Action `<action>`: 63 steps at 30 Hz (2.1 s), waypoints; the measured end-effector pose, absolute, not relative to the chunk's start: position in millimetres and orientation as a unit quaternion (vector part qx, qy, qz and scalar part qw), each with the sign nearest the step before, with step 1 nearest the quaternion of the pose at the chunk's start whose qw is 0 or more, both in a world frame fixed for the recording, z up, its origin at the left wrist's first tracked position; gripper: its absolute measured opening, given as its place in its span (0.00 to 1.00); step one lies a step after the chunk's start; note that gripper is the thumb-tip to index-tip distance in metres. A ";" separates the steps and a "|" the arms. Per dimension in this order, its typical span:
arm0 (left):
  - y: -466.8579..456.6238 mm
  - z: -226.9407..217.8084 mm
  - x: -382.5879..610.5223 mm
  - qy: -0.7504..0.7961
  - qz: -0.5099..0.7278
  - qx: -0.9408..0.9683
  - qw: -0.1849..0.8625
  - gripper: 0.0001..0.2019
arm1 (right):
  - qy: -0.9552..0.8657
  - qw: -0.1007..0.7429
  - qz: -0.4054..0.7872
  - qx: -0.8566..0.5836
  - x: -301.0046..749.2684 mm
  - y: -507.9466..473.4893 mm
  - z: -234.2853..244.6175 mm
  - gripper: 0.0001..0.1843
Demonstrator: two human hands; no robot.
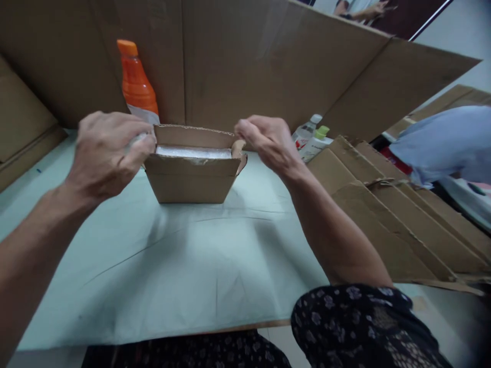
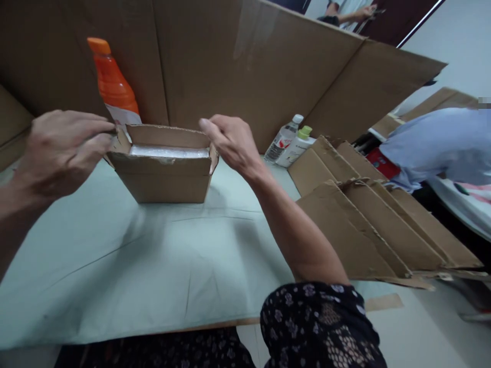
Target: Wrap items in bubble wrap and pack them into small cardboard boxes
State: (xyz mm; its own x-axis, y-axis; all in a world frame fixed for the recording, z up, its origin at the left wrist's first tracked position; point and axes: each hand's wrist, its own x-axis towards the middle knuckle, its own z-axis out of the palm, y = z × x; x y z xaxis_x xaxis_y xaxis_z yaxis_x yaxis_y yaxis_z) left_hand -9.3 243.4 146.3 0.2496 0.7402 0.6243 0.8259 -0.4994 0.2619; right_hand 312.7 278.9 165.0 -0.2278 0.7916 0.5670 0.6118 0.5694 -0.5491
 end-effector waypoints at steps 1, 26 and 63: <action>232.9 137.2 -15.8 -0.508 -0.418 -0.750 0.065 0.24 | -0.758 0.452 0.090 -0.462 324.1 267.1 157.3 0.20; 65.1 13.5 21.1 -0.620 -0.536 -0.502 -0.275 0.39 | -0.709 0.380 0.354 -0.477 301.8 206.7 55.3 0.29; 275.3 -55.7 -153.5 -0.675 -0.610 -0.401 -0.108 0.28 | -0.824 0.211 0.200 -0.486 -124.5 378.3 -14.4 0.36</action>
